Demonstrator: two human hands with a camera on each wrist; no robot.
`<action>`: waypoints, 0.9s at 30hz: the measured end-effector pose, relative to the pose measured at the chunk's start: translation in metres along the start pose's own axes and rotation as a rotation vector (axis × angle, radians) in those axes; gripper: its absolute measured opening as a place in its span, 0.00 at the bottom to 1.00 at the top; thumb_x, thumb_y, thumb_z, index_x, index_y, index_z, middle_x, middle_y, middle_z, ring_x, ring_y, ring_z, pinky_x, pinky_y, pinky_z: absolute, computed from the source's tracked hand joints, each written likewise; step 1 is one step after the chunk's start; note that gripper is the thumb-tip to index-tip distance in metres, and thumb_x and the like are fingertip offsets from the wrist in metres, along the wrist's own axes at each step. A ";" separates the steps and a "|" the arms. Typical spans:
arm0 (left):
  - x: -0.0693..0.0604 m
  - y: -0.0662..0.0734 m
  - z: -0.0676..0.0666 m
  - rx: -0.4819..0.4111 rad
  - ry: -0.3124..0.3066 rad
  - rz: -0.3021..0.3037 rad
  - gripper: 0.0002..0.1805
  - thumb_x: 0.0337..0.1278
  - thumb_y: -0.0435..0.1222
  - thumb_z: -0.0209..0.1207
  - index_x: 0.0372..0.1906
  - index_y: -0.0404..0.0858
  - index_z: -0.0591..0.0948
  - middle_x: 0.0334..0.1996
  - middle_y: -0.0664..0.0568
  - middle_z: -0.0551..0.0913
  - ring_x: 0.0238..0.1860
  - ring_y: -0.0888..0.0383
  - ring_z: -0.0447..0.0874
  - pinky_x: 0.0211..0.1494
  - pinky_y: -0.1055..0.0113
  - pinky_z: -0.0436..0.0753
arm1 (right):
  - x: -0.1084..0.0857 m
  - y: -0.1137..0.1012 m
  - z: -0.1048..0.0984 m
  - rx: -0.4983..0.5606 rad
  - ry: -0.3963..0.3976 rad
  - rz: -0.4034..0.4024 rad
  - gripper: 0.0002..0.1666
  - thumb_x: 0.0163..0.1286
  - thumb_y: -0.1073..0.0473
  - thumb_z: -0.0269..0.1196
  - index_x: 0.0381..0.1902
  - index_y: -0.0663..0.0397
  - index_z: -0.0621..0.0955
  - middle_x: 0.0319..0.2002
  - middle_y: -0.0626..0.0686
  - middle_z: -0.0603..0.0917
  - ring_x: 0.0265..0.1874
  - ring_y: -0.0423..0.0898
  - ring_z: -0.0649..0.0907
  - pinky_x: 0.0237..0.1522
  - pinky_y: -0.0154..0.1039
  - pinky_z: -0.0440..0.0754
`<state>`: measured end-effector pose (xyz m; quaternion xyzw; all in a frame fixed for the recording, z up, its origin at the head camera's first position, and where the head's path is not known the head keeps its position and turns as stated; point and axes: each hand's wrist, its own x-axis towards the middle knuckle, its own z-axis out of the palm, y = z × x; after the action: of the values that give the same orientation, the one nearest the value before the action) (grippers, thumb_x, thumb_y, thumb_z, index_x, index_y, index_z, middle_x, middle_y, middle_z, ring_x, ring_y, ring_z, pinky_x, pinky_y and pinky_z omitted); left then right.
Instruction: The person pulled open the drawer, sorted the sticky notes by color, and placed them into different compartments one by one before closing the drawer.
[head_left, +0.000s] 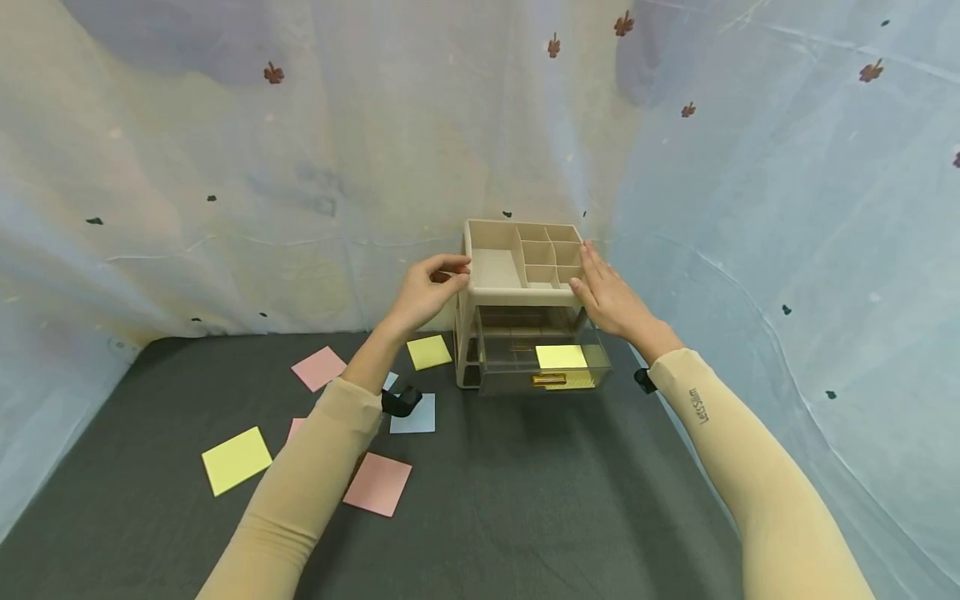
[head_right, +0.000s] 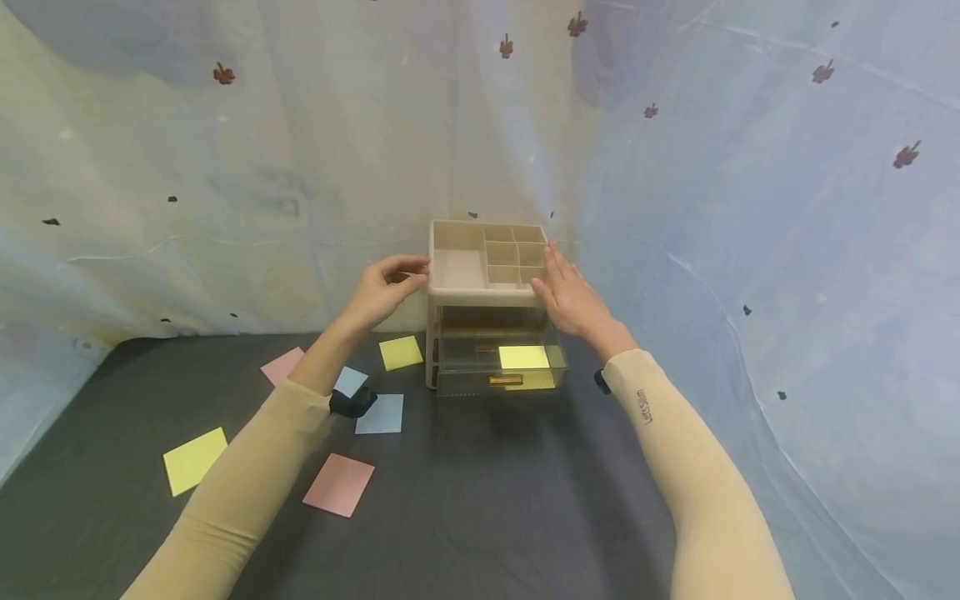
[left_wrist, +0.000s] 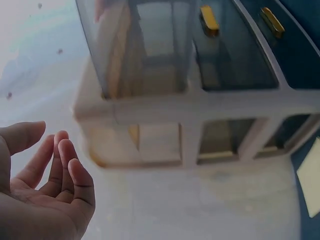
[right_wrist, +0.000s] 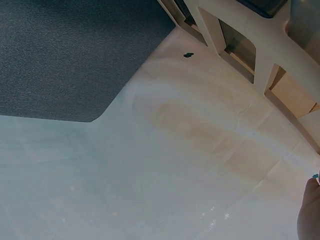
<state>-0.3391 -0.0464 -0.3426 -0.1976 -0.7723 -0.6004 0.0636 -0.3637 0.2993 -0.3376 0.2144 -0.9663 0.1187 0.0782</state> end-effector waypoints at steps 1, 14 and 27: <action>0.000 -0.004 -0.002 0.000 0.010 -0.006 0.20 0.75 0.37 0.61 0.66 0.36 0.81 0.57 0.43 0.83 0.54 0.46 0.80 0.52 0.57 0.79 | 0.000 0.000 0.000 0.000 -0.001 0.000 0.43 0.88 0.40 0.32 0.83 0.60 0.34 0.84 0.60 0.33 0.83 0.57 0.40 0.81 0.59 0.43; 0.000 -0.072 -0.018 0.149 0.028 -0.118 0.19 0.75 0.35 0.59 0.66 0.36 0.81 0.57 0.40 0.83 0.54 0.42 0.80 0.52 0.50 0.81 | 0.001 0.003 0.002 0.014 -0.010 0.014 0.43 0.87 0.39 0.32 0.83 0.57 0.33 0.84 0.58 0.32 0.83 0.54 0.38 0.81 0.57 0.41; 0.008 -0.121 -0.027 0.337 -0.017 -0.135 0.22 0.73 0.32 0.59 0.67 0.30 0.78 0.61 0.35 0.80 0.59 0.37 0.78 0.59 0.44 0.80 | 0.001 0.003 0.002 0.012 0.002 0.013 0.44 0.86 0.36 0.30 0.84 0.55 0.33 0.84 0.56 0.31 0.83 0.56 0.40 0.81 0.59 0.44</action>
<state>-0.3968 -0.0943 -0.4417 -0.1371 -0.8739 -0.4637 0.0488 -0.3666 0.3012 -0.3399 0.2084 -0.9669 0.1252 0.0771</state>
